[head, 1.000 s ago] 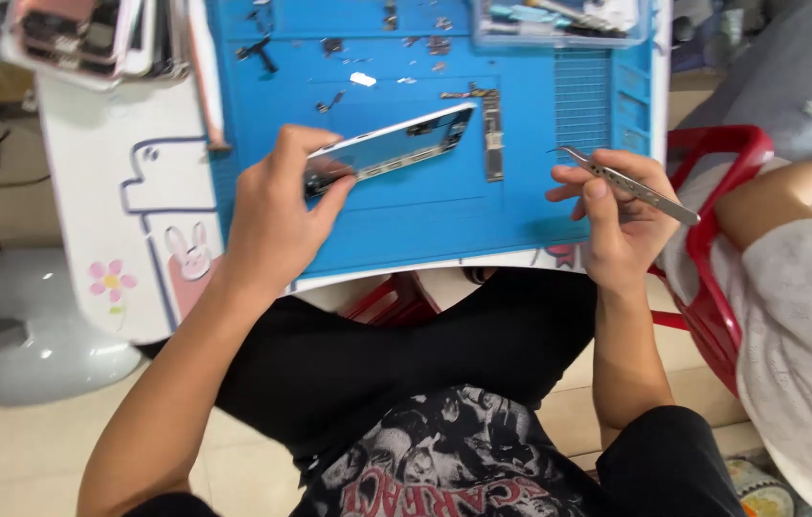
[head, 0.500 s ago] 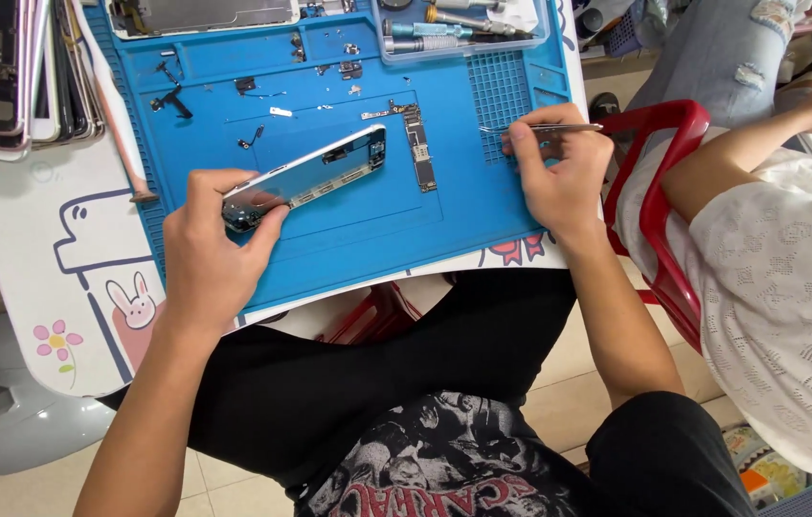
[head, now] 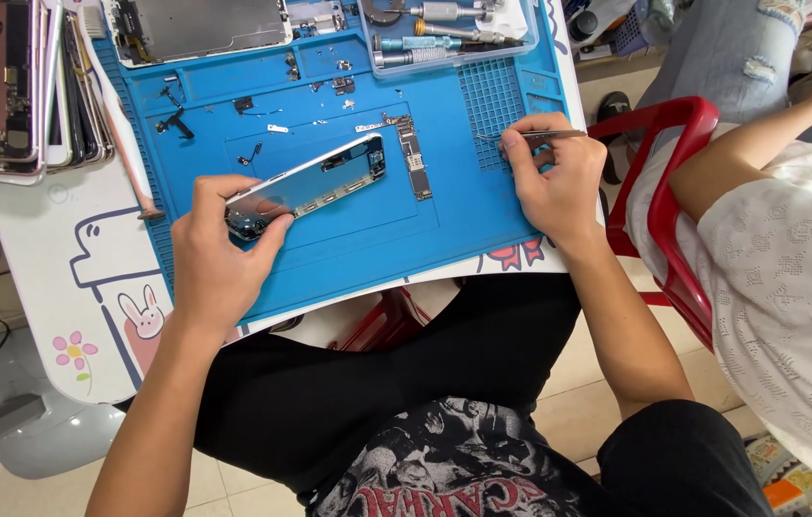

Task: The person disassembles a smartphone on a blue work mat, using tweezers to remove small components and a screwdriver to unscrew parts. They handle the phone frame, internal connectors, and screws, placing removed items on the mat.

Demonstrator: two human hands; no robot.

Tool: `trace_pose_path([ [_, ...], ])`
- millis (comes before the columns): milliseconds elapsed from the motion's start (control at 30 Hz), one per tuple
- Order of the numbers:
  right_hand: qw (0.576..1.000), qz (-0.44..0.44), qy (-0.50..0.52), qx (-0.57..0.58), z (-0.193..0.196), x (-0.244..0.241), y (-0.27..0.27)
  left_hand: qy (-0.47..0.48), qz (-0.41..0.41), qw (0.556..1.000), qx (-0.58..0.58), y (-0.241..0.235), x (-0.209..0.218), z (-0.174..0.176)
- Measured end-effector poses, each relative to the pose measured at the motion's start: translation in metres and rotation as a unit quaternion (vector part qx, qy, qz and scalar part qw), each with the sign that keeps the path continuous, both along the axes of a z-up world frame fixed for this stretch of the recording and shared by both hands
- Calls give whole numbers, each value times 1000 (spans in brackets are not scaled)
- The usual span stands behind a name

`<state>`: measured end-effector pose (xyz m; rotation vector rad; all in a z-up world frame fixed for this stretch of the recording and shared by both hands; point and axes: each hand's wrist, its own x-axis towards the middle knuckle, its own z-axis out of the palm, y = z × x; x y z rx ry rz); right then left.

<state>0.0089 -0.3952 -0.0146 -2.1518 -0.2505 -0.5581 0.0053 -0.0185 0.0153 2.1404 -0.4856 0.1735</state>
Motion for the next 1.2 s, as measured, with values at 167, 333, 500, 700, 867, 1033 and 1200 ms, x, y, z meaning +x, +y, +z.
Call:
trace_pose_path([
  [167,1000,-1,0,1,-1,1,0,2,2,1000,2,-1,0,1],
  [333,1000,-2,-3,2,-1,2,-1,4,2,1000,0,-3,0,1],
  [500,1000,-4,4,-2,-1,1,-1,1,12,1000,4,-3,-3,-6],
  [700,1000,-4,15,1,-3,0,-1,8,8,1000,-8,-2,-2,-5],
  [867,1000,-4,9,-7,-1,1,-1,7,-1,1000,-15,-1,0,-6],
  [1033,1000,0,0,0,-2,-3,1,24,-3,999,-25,1,0,-3],
  [1200,990,96,-97,33,3,-12,22,27,-15,999,-36,5,2,-1],
])
